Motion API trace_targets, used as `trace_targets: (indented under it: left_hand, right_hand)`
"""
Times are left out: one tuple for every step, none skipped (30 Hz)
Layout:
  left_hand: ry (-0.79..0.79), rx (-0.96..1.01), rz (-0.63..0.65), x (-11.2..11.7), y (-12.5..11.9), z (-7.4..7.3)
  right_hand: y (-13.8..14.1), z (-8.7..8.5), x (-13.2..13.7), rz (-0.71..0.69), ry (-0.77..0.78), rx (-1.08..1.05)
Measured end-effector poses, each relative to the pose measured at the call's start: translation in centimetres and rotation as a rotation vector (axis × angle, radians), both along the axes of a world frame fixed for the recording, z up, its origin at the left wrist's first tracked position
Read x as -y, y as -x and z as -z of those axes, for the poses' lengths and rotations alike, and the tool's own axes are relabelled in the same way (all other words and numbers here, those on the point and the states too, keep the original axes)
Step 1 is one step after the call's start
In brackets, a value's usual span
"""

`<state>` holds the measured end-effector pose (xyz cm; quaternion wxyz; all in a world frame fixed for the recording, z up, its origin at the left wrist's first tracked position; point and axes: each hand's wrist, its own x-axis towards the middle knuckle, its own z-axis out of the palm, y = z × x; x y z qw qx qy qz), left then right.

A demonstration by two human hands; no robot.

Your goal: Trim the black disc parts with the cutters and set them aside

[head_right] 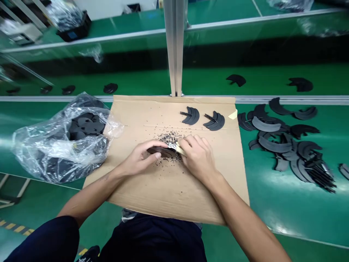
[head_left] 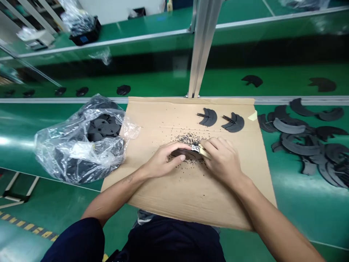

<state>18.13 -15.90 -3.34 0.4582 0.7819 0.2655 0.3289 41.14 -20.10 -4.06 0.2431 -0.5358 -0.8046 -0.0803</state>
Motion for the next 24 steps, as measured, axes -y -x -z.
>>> trace_targets:
  left_hand:
    - [-0.003,-0.008,0.009,-0.1,0.0,-0.2]
    - [-0.008,-0.019,0.011,-0.4,0.0,-0.4]
    - [-0.022,-0.032,0.007,-0.8,0.1,-0.8]
    - [-0.05,-0.052,0.001,-1.4,0.2,-1.2]
    - [-0.093,-0.082,-0.006,-2.2,0.4,-1.7]
    - [-0.152,-0.122,-0.015,-3.4,0.5,-2.4]
    - [-0.221,-0.169,-0.026,-4.8,0.6,-3.0]
    - [-0.293,-0.22,-0.038,-6.4,0.7,-3.7]
    - [-0.359,-0.283,-0.058,-8.3,0.6,-4.3]
    - [-0.416,-0.355,-0.086,-10.3,0.4,-4.9]
    - [-0.462,-0.444,-0.126,-12.5,0.0,-5.3]
    - [-0.485,-0.556,-0.18,-14.5,-0.4,-5.5]
    - [-0.489,-0.668,-0.235,-16.4,-0.9,-5.6]
    - [-0.489,-0.719,-0.267,-18.1,-1.5,-5.5]
    - [-0.487,-0.756,-0.29,-19.5,-2.1,-5.2]
    - [-0.482,-0.778,-0.305,-20.6,-2.7,-4.9]
    - [-0.478,-0.789,-0.312,-21.4,-3.2,-4.6]
    - [-0.476,-0.805,-0.319,-21.9,-3.6,-4.4]
    - [-0.474,-0.82,-0.325,-22.1,-3.9,-4.2]
    - [-0.478,-0.832,-0.328,-22.0,-4.0,-4.2]
    - [-0.487,-0.839,-0.324,-21.7,-4.0,-4.3]
    - [-0.5,-0.841,-0.308,-21.2,-3.9,-4.6]
    - [-0.516,-0.838,-0.281,-20.5,-3.6,-4.9]
    - [-0.543,-0.826,-0.24,-19.8,-3.4,-5.1]
  right_hand:
    - [-0.1,-0.1,0.0,-0.004,-0.013,0.004]
    - [-0.2,-0.1,-0.1,-0.001,-0.03,0.002]
    - [-0.4,0.0,-0.2,0.007,-0.049,-0.001]
    - [-0.6,0.0,-0.3,0.017,-0.066,-0.004]
    - [-0.7,0.2,-0.4,0.027,-0.08,-0.006]
    - [-0.9,0.3,-0.6,0.032,-0.087,-0.007]
    - [-1.1,0.4,-0.7,0.034,-0.091,-0.01]
    - [-1.2,0.5,-0.8,0.032,-0.092,-0.011]
    - [-1.2,0.5,-0.8,0.032,-0.092,-0.013]
    - [-1.3,0.5,-0.8,0.034,-0.091,-0.015]
    - [-1.3,0.5,-0.7,0.039,-0.089,-0.018]
    - [-1.4,0.5,-0.6,0.046,-0.085,-0.023]
    - [-1.4,0.5,-0.5,0.055,-0.077,-0.028]
    - [-1.4,0.4,-0.4,0.064,-0.065,-0.032]
    - [-1.4,0.4,-0.2,0.075,-0.053,-0.037]
    - [-1.4,0.4,-0.1,0.086,-0.04,-0.04]
    - [-1.4,0.4,0.0,0.097,-0.027,-0.043]
    - [-1.4,0.3,0.1,0.108,-0.011,-0.045]
    - [-1.4,0.3,0.2,0.117,0.006,-0.049]
    - [-1.4,0.4,0.3,0.125,0.025,-0.054]
    - [-1.3,0.4,0.4,0.13,0.049,-0.061]
    - [-1.2,0.4,0.6,0.132,0.075,-0.069]
    - [-1.0,0.4,0.7,0.132,0.104,-0.075]
    - [-0.8,0.3,0.9,0.129,0.135,-0.079]
